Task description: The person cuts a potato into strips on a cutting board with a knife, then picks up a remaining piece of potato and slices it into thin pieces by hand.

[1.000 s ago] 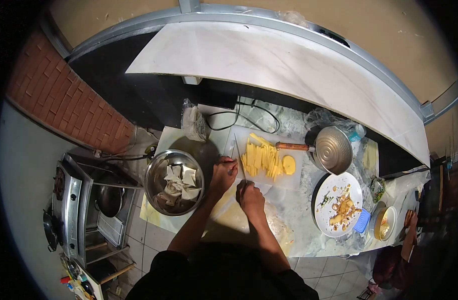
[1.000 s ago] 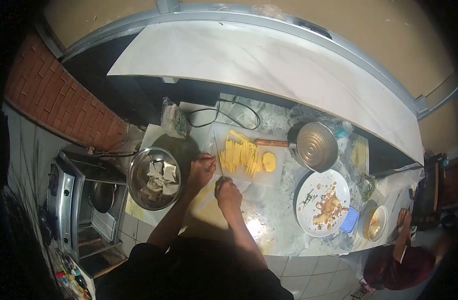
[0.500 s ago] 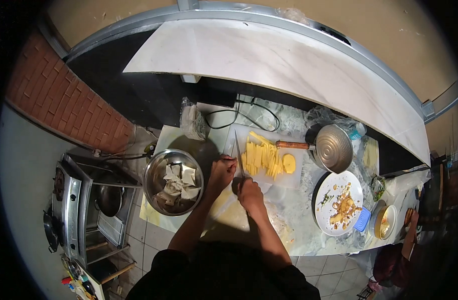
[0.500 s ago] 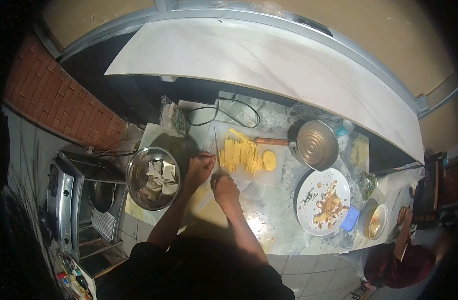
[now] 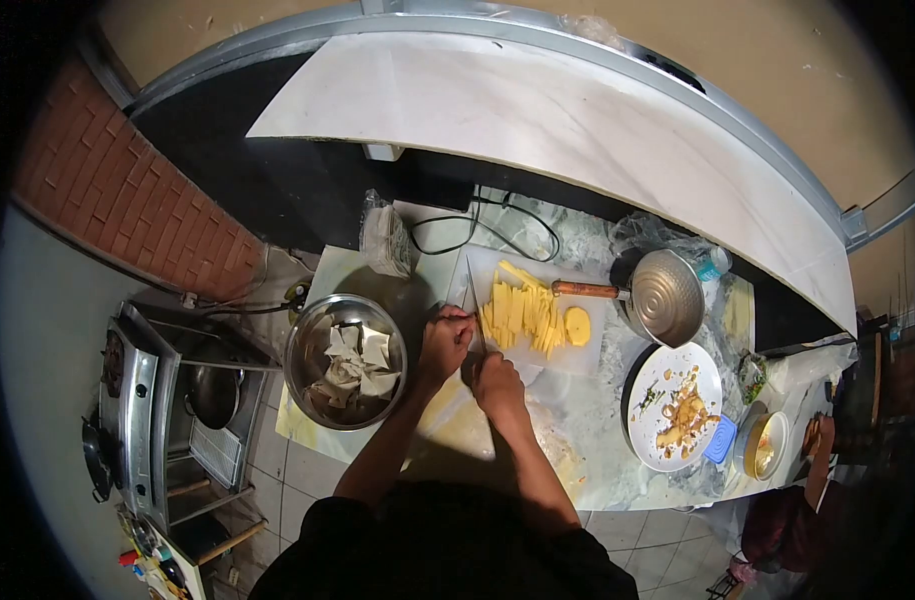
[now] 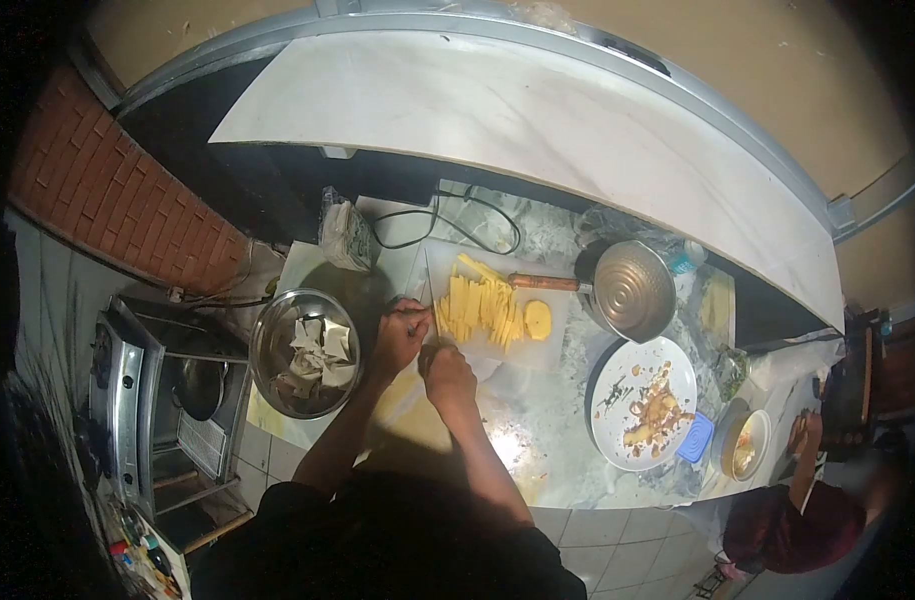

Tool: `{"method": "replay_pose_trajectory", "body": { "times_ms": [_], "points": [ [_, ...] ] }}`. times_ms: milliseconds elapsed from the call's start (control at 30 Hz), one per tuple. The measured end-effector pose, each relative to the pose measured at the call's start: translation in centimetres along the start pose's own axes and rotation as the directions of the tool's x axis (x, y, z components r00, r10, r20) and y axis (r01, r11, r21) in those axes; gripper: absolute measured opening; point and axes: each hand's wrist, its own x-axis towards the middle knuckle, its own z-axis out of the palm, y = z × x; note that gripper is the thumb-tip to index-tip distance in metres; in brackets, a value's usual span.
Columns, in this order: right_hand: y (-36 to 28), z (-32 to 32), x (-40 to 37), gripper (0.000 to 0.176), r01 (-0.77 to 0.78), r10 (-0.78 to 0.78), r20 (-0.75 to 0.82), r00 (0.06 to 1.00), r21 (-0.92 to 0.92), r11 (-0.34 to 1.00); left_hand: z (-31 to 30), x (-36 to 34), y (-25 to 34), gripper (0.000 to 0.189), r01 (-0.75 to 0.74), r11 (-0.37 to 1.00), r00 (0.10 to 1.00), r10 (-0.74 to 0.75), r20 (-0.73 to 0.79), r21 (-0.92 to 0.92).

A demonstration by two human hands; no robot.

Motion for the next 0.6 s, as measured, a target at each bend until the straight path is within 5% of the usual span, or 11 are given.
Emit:
{"method": "replay_pose_trajectory", "body": {
  "times_ms": [600],
  "points": [
    [0.7,1.5,-0.3,0.027,-0.008,0.008,-0.044,0.999,-0.004,1.0,0.0,-0.2,-0.1,0.01,-0.063,0.995,0.998,0.065,-0.026,0.081]
  ]
}}
